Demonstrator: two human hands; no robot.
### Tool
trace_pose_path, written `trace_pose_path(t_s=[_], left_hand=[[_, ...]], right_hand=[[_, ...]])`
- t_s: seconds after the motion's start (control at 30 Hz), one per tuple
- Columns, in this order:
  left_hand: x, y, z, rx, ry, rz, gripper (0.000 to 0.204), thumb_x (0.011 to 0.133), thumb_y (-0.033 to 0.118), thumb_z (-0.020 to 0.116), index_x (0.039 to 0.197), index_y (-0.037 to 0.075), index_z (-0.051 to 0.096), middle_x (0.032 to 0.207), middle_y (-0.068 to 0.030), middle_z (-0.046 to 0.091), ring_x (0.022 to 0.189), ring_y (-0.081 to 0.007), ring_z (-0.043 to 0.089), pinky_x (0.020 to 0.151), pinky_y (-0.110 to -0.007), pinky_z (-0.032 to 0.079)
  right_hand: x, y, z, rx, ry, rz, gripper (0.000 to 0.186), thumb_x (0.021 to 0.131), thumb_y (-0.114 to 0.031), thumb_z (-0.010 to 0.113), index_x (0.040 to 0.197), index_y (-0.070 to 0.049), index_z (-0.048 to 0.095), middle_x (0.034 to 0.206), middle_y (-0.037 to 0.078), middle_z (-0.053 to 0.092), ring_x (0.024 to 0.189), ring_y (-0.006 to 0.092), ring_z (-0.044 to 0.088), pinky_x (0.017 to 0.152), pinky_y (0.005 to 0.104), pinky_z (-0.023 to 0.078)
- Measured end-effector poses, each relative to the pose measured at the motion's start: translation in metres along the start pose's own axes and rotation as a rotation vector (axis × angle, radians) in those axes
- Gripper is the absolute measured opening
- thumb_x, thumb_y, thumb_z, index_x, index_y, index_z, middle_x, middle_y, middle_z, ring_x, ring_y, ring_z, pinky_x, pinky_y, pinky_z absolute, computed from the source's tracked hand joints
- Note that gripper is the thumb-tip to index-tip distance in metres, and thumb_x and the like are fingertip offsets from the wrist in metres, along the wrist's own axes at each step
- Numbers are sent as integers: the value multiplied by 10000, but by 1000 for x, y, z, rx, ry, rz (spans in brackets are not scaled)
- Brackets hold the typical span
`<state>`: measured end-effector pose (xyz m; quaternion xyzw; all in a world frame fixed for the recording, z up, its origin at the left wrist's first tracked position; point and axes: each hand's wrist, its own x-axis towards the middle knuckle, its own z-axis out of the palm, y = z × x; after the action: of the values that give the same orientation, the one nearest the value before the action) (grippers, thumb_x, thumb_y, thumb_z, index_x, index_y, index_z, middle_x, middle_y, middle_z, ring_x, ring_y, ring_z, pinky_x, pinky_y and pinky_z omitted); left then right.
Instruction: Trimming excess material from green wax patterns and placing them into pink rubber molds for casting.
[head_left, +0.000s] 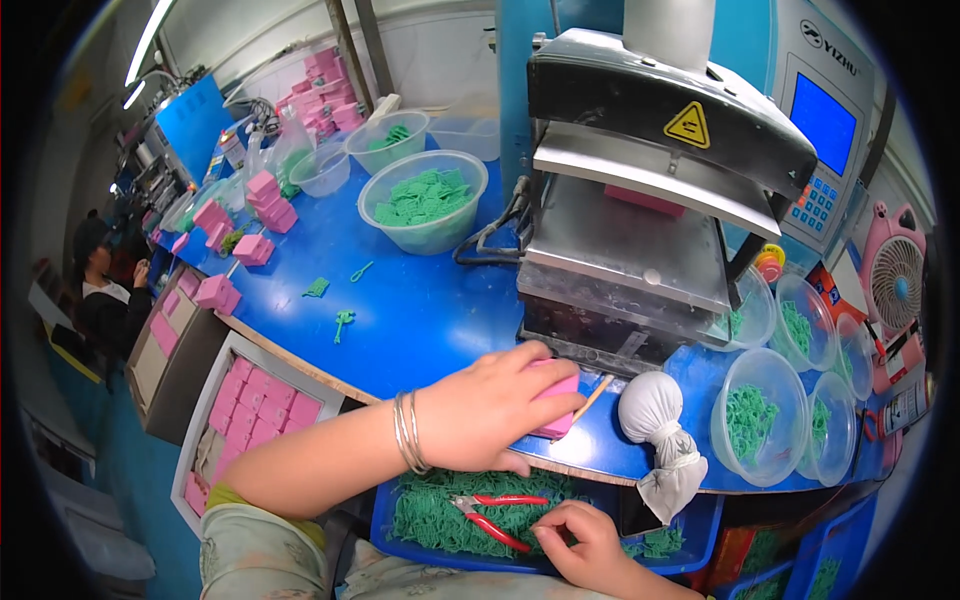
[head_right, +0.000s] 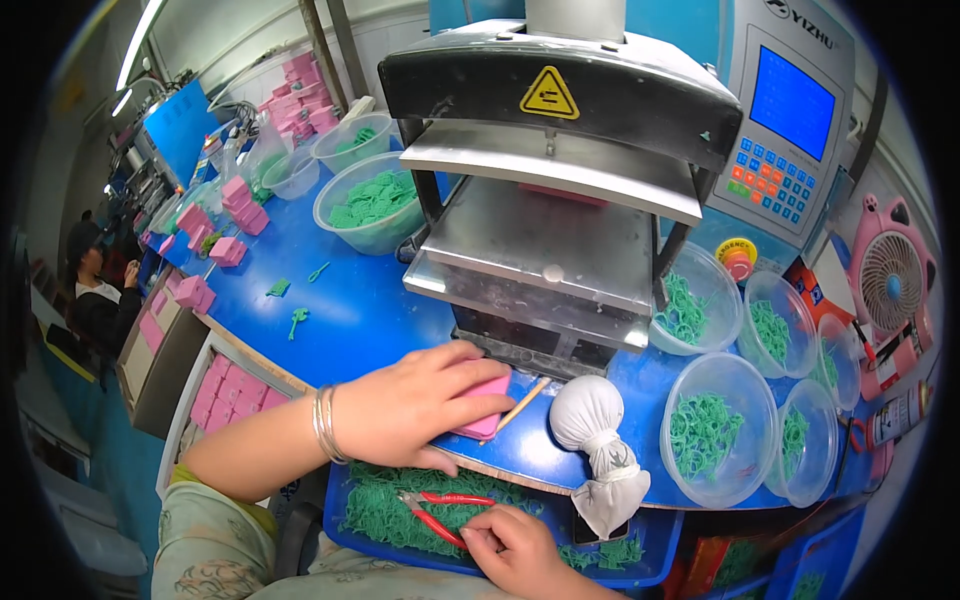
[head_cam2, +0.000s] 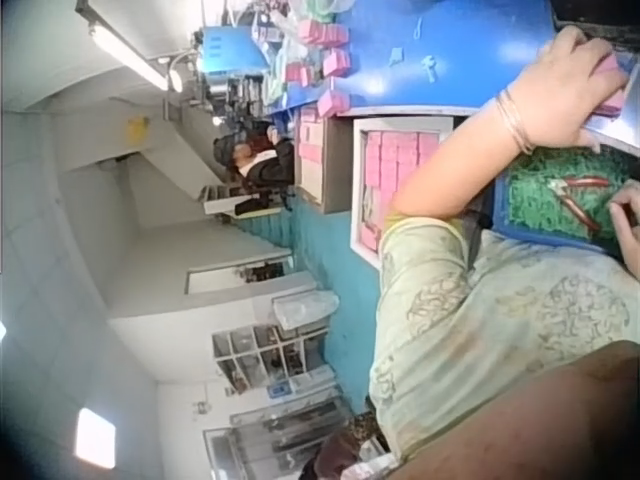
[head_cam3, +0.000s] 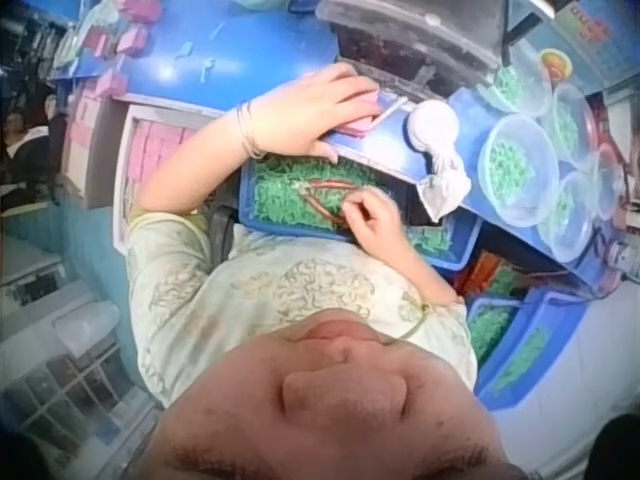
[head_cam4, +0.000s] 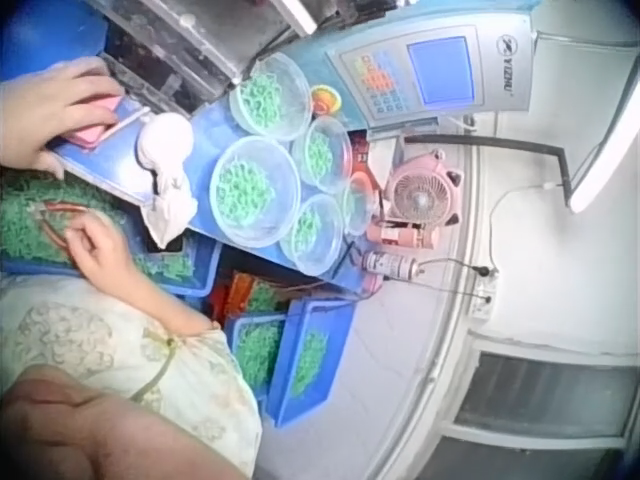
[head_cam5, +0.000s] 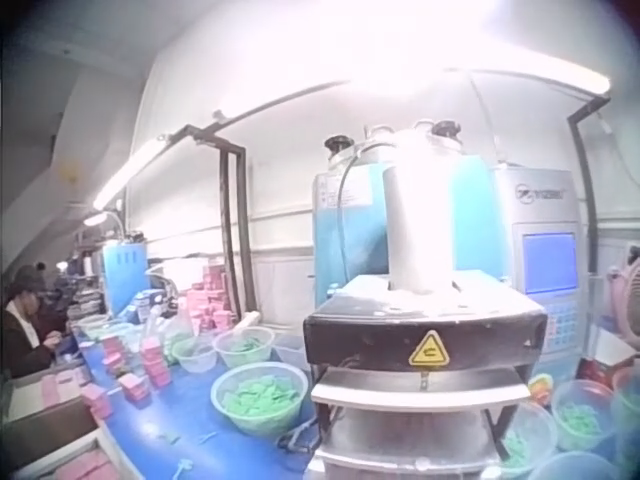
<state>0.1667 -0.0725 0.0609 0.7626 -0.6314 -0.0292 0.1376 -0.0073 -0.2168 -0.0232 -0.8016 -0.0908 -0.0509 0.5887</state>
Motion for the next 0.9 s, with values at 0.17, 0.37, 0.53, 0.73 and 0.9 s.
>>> trace_pose_path(t_s=[0.17,0.37,0.53,0.73,0.9], left_hand=[[-10,-5,-11,-50,-125,-149,705,534,186,800,1169,133,498,1126,-136,467,1014,-340,472,860,-409,408],[-38,18,0,-575,249,-352,710,529,242,860,1105,55,490,1069,-71,457,1022,-186,450,887,-316,365],[-66,60,50,-1358,360,-288,788,616,114,816,1243,48,342,1216,-58,373,1165,-169,375,968,-336,341],[-70,96,63,-2111,735,-194,572,786,451,627,1154,50,453,1004,-119,559,1034,-296,524,976,-461,375],[-77,85,62,-2373,876,-338,579,794,666,426,907,100,468,700,-46,431,600,-148,412,624,-309,382]], right_hand=[[-2,8,1,-45,77,-75,59,742,-39,640,749,-10,589,642,92,541,496,182,513,446,289,398],[-2,6,-1,-232,311,-312,407,687,-145,721,1023,-21,526,889,127,546,641,201,539,527,292,432],[3,-30,-2,-450,387,-643,625,666,-363,739,1148,-42,504,1183,179,447,1025,348,479,834,430,415],[-15,-36,18,-562,275,-736,539,682,-404,704,1093,-74,586,1159,121,518,1048,322,485,880,433,387],[-44,-34,51,-703,12,-715,435,735,-358,664,1058,-71,612,1110,98,563,1029,241,528,884,413,389]])
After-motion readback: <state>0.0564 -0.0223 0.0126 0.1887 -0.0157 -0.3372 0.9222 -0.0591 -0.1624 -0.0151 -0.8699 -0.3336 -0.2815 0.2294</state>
